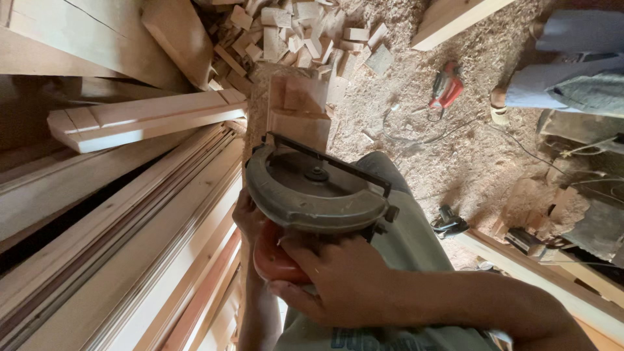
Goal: The person uses a circular saw to cut multiple wooden planks into shorter pieces. They repeatedly pick up planks, position them, cut them, and place the cut pieces aside. The workspace is cluttered with wood scraps and sawdust.
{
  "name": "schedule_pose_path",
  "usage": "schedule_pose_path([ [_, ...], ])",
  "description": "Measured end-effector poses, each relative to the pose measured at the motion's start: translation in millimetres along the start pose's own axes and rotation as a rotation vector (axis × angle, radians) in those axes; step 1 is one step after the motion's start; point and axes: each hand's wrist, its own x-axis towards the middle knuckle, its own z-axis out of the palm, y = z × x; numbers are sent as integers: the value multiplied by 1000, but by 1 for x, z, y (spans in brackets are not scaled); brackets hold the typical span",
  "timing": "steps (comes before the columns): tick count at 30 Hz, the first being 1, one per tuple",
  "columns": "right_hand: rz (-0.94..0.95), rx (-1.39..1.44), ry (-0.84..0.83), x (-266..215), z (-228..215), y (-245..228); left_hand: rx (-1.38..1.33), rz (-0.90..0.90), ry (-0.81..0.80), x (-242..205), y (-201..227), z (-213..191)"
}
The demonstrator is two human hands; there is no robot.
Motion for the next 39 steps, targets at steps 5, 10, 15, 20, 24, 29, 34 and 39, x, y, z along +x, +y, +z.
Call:
schedule_pose_path([
  [5,-92,-64,109,-12,13,-1,57,104,-39,-12,24,9],
  [10,-115,-76,78,-19,27,0,-46,216,-127,-16,-5,-17],
  [15,-18,-73,-67,-17,40,-2,-238,182,-136,-9,-35,-30],
  [20,-36,-83,-41,-17,46,-1,-87,252,-97,-26,-10,-19],
  [24,-75,-111,39,-12,45,-1,30,281,-76,-38,17,-2],
  [29,14,-44,-90,-7,42,-3,-46,66,10,-28,23,3],
  [34,-28,-43,-21,-5,43,-5,-51,-43,56,-26,23,0],
  [39,-17,-27,-48,-2,42,-4,54,-65,102,-28,36,6],
])
